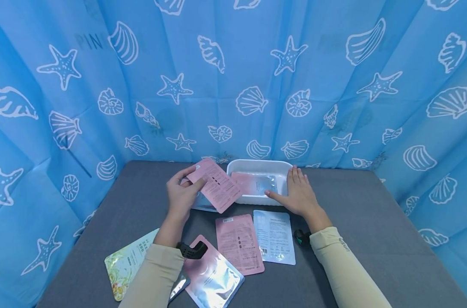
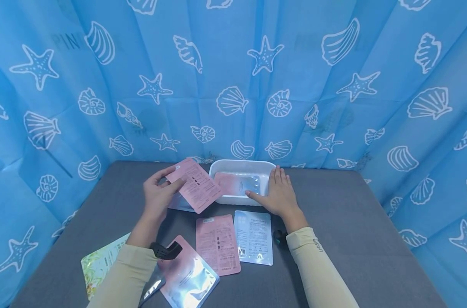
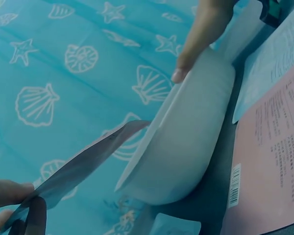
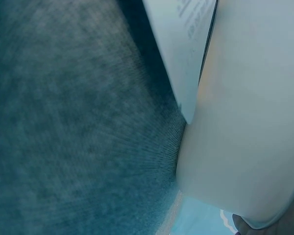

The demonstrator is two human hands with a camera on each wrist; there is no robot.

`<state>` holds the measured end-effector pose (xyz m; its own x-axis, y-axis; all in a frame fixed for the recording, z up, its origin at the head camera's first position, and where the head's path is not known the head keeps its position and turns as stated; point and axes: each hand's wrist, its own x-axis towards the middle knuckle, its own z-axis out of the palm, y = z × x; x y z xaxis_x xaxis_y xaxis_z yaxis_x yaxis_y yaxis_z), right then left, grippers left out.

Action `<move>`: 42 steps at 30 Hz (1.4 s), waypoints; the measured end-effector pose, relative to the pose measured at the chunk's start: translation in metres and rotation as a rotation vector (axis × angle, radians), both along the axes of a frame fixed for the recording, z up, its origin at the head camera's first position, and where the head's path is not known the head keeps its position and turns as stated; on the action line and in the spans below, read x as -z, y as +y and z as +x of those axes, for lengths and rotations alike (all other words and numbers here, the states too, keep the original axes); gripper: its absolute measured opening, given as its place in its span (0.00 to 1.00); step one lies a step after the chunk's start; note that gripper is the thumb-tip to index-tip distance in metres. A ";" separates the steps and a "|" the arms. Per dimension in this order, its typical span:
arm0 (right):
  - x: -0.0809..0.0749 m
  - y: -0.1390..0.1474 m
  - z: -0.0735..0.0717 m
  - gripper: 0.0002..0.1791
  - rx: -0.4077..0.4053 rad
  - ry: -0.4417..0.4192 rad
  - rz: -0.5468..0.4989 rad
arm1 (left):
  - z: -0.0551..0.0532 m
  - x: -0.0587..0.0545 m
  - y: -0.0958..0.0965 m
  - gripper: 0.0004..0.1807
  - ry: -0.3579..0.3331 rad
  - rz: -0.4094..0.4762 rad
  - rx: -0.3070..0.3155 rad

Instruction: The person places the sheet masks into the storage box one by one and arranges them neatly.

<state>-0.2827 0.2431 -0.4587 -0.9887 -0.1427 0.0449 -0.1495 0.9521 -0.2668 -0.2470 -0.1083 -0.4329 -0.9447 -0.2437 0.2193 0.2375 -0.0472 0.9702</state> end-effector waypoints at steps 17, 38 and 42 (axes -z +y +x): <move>0.004 -0.001 0.000 0.72 0.007 -0.001 -0.019 | 0.003 0.003 0.015 0.23 -0.007 -0.095 0.035; 0.000 -0.001 0.002 0.72 0.008 0.011 -0.032 | 0.006 0.010 0.033 0.28 -0.115 -0.407 0.209; 0.000 -0.002 0.001 0.72 0.012 0.016 -0.026 | 0.007 0.011 0.034 0.30 -0.128 -0.437 0.228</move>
